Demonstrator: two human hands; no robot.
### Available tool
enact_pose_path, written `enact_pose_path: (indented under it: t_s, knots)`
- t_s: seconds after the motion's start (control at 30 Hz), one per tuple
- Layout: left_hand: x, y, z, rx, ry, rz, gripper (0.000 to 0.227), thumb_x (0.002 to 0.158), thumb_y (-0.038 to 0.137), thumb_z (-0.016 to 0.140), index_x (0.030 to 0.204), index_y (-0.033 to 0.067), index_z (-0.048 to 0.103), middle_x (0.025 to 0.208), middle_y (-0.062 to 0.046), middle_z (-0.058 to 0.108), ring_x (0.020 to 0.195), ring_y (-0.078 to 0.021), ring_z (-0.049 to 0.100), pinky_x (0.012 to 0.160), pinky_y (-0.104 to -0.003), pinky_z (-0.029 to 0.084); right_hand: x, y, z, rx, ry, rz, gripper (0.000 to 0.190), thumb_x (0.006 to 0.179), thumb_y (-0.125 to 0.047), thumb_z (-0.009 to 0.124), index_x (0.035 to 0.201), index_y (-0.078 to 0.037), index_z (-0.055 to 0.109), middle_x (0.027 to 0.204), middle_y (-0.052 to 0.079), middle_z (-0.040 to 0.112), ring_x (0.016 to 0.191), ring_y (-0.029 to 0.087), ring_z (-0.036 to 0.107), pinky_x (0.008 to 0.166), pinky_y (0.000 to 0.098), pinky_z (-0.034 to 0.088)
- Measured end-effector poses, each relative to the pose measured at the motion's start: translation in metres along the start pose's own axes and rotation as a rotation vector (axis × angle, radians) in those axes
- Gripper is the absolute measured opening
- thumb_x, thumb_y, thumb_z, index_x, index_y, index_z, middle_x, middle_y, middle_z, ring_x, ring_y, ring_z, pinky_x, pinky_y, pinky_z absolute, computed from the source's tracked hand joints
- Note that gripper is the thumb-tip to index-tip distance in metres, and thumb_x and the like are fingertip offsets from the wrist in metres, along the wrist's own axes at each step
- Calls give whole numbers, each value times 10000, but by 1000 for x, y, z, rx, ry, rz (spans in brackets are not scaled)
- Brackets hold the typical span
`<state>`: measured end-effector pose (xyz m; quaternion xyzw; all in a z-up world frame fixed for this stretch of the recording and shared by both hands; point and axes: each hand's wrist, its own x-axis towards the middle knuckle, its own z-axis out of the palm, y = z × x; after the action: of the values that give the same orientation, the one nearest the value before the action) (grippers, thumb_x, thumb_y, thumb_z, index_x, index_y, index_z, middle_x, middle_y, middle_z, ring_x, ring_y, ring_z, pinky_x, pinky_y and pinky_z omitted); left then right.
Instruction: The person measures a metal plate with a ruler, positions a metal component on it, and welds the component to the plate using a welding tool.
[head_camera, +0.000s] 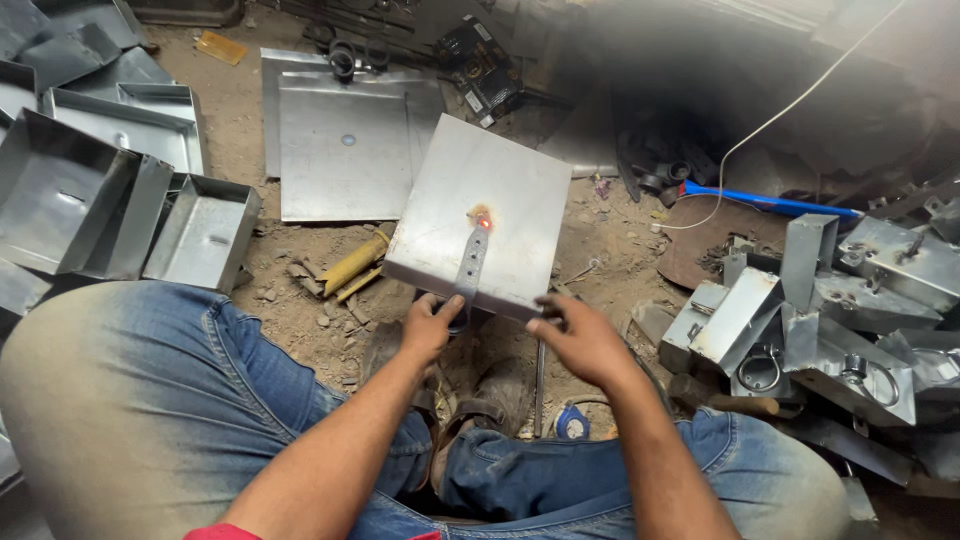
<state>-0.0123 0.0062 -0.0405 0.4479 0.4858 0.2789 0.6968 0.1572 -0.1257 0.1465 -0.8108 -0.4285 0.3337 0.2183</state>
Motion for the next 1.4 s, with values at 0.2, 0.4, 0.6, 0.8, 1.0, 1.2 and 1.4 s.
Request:
enact_pose_path:
  t_s: [0.2, 0.4, 0.6, 0.8, 1.0, 1.2, 1.4]
  knots:
    - [-5, 7, 0, -59, 28, -80, 451, 911, 265, 761, 1240, -27, 663, 1091, -128, 748, 1007, -222, 662, 884, -366, 511, 10, 28, 32, -324, -136, -90, 568, 849, -404, 768, 1294, -66, 663, 1187, 187, 727, 1093, 318, 703, 945, 418, 545]
    - [-69, 107, 4, -247, 331, -278, 756, 901, 128, 700, 1531, 89, 283, 1511, -150, 479, 1369, -282, 479, 1096, -491, 352, 6, 9, 5, -235, -40, -28, 577, 838, -398, 744, 1324, -103, 644, 1205, 158, 730, 1032, 311, 736, 904, 426, 568]
    - [-75, 237, -26, 129, -256, -56, 542, 930, 275, 630, 1442, 128, 533, 1378, -158, 629, 1273, -226, 591, 1038, -398, 466, 2, 0, -11, -212, -16, 44, 580, 836, -415, 745, 1337, -139, 651, 1183, 151, 749, 1042, 292, 737, 902, 423, 572]
    - [-36, 243, -55, 730, -176, 193, 534, 922, 312, 665, 1416, 138, 561, 1345, -117, 645, 1193, -252, 645, 1030, -419, 541, 17, 19, -20, -256, -14, 143, 516, 873, -429, 727, 1293, -131, 684, 1155, 158, 760, 1054, 313, 724, 922, 442, 557]
    - [-12, 218, -58, 1205, -2, 415, 676, 854, 277, 775, 1435, 78, 493, 1399, -186, 499, 1252, -356, 530, 1009, -515, 440, 47, 67, -48, -178, 151, 254, 375, 920, -238, 696, 1247, -55, 682, 966, 207, 779, 779, 322, 756, 727, 440, 594]
    - [-20, 229, -60, 1099, -54, 470, 549, 895, 278, 757, 1380, 96, 576, 1381, -178, 540, 1259, -369, 547, 1047, -486, 452, 67, 109, -26, -273, 111, 542, 188, 901, -123, 701, 1055, -37, 766, 833, 183, 791, 632, 250, 761, 655, 388, 619]
    - [-29, 237, -49, 1044, -112, 491, 509, 868, 286, 762, 1314, 93, 611, 1332, -167, 561, 1196, -350, 571, 988, -477, 447, 50, 198, 54, -542, -361, 540, 343, 769, -245, 907, 971, 5, 788, 918, 159, 768, 851, 271, 762, 802, 395, 598]
